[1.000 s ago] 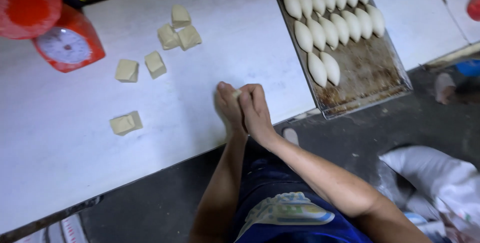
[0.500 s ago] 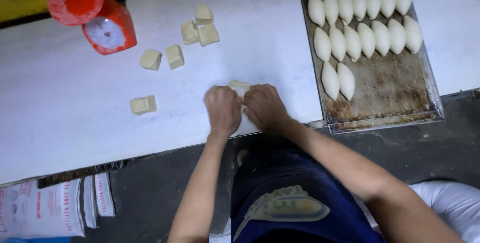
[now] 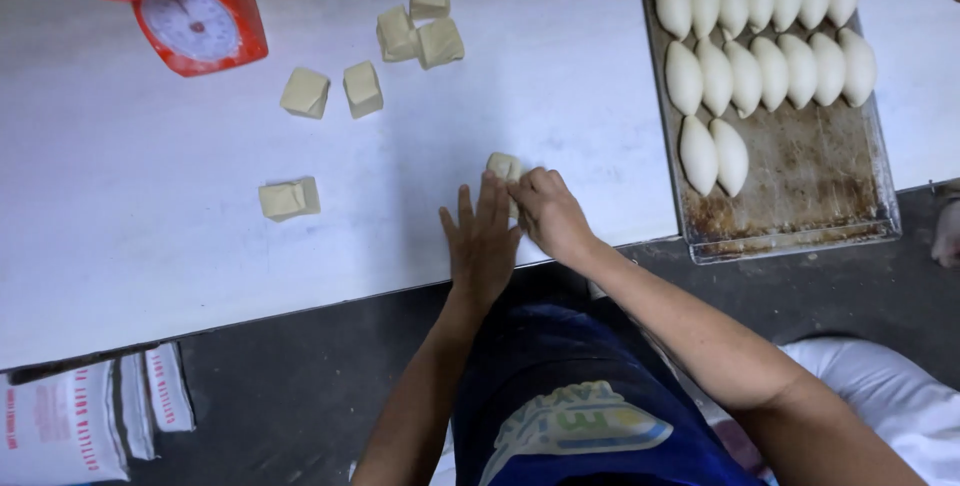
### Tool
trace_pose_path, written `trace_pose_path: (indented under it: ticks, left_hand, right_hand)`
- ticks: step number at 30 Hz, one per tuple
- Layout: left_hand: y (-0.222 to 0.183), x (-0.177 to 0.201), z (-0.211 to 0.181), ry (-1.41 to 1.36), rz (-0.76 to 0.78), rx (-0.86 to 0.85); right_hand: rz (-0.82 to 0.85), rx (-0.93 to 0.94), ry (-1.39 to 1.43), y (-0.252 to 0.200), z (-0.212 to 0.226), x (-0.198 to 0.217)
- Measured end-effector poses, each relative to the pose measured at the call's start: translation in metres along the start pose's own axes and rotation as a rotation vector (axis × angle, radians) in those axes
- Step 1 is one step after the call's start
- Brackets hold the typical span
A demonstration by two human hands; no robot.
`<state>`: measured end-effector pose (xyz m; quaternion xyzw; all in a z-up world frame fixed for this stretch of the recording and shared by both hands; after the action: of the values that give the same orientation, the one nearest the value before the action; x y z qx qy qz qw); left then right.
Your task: Shaping pre-cut dough pieces into oblong buns and arranging them on a baking tray
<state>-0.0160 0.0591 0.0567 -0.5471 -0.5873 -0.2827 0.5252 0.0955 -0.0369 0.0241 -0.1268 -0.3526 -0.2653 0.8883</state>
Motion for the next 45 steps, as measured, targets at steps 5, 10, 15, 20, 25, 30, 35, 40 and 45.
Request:
trace_pose_path:
  ticks: [5,10,15,20,25,30,35,40,45]
  left_hand:
    - [0.015,0.000,0.021,0.096,-0.243,-0.123]
    - [0.070,0.006,0.073,-0.574,-0.152,-0.080]
    - [0.089,0.000,0.056,-0.484,0.090,0.134]
    - [0.086,0.028,0.045,-0.426,0.038,0.099]
    - [0.082,0.006,0.048,-0.413,-0.027,0.066]
    - [0.081,-0.002,0.067,-0.685,0.119,0.089]
    - [0.052,0.034,0.029,-0.379,0.273,0.092]
    - [0.076,0.022,0.040,-0.390,0.109,0.137]
    - [0.055,0.040,0.026,-0.324,0.100,0.087]
  right_hand:
    - [0.242,-0.052,-0.478,0.008,0.022,0.003]
    - [0.283,-0.102,0.053,0.059,-0.001,0.048]
    - [0.464,-0.372,0.208,0.084,-0.065,0.001]
    - [0.479,-0.506,-0.145,0.108,-0.034,0.023]
    - [0.341,-0.338,-0.011,0.082,-0.031,0.009]
    - [0.272,-0.386,0.615,0.065,0.023,0.046]
    - [0.222,-0.446,-0.089,0.081,0.026,0.006]
    - [0.325,-0.437,-0.358,0.119,0.013,-0.007]
    - [0.213,-0.306,-0.437,0.115,0.023,0.012]
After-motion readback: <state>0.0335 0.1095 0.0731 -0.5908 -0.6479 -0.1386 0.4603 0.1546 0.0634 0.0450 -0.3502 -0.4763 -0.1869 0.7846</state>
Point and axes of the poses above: each hand's wrist, its own y-axis towards the middle knuckle, its own x-axis out of the back of the hand, z = x × y, the point moved 5 cm from there along y, towards the middle knuckle, and after that the axes turned 15 degrees about z, right-handed, at the moved point
